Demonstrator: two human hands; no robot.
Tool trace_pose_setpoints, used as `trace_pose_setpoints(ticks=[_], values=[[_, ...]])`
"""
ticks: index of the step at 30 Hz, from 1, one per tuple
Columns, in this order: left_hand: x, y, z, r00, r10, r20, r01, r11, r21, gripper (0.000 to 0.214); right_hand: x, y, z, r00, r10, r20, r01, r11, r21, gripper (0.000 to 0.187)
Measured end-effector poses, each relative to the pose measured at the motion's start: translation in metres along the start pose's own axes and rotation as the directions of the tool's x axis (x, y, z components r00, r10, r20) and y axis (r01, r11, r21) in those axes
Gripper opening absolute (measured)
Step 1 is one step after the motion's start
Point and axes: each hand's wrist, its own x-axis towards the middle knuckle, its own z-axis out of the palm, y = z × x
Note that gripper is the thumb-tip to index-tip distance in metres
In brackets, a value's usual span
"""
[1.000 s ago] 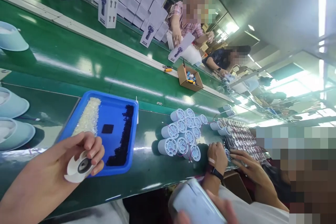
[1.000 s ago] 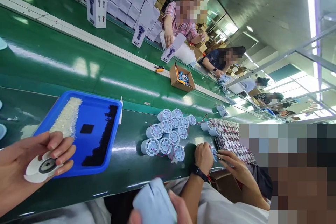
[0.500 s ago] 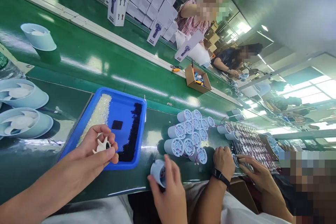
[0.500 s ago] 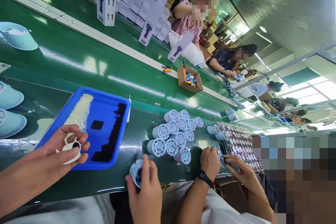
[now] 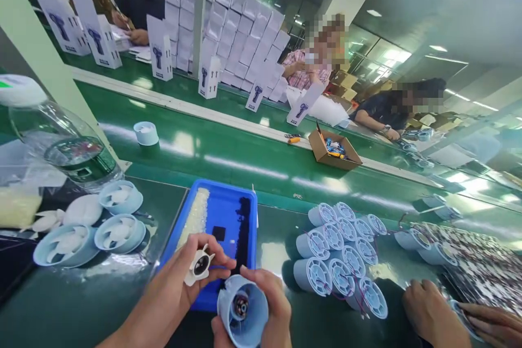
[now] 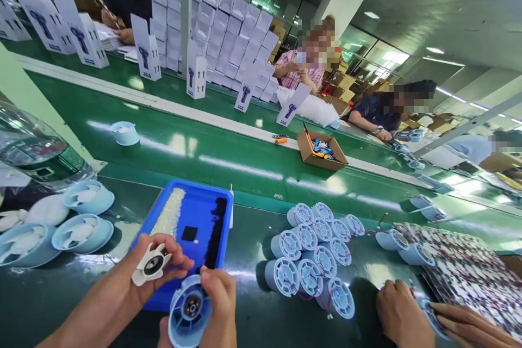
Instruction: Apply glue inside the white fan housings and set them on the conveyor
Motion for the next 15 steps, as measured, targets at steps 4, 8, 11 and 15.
trace_pose_setpoints(ticks=[4,8,11,15], values=[[-0.01,0.002,-0.005,0.97,0.226,-0.089,-0.181,0.916,0.359,0.039,0.003,-0.065,0.059,0.994,0.09,0.069,-0.097,0.99,0.103,0.066],[-0.016,0.002,-0.002,0.919,0.394,0.014,-0.323,0.732,0.6,0.033,0.009,-0.079,0.071,0.993,0.098,0.062,-0.108,0.975,0.193,0.067],[-0.017,0.003,0.001,0.92,0.386,0.067,-0.325,0.656,0.682,0.032,0.015,-0.084,0.065,0.984,0.158,-0.08,-0.135,0.962,0.24,0.049],[-0.015,0.004,-0.007,0.955,0.295,0.003,-0.215,0.688,0.693,0.034,0.023,-0.089,0.052,0.976,0.179,-0.124,-0.143,0.956,0.256,0.036]])
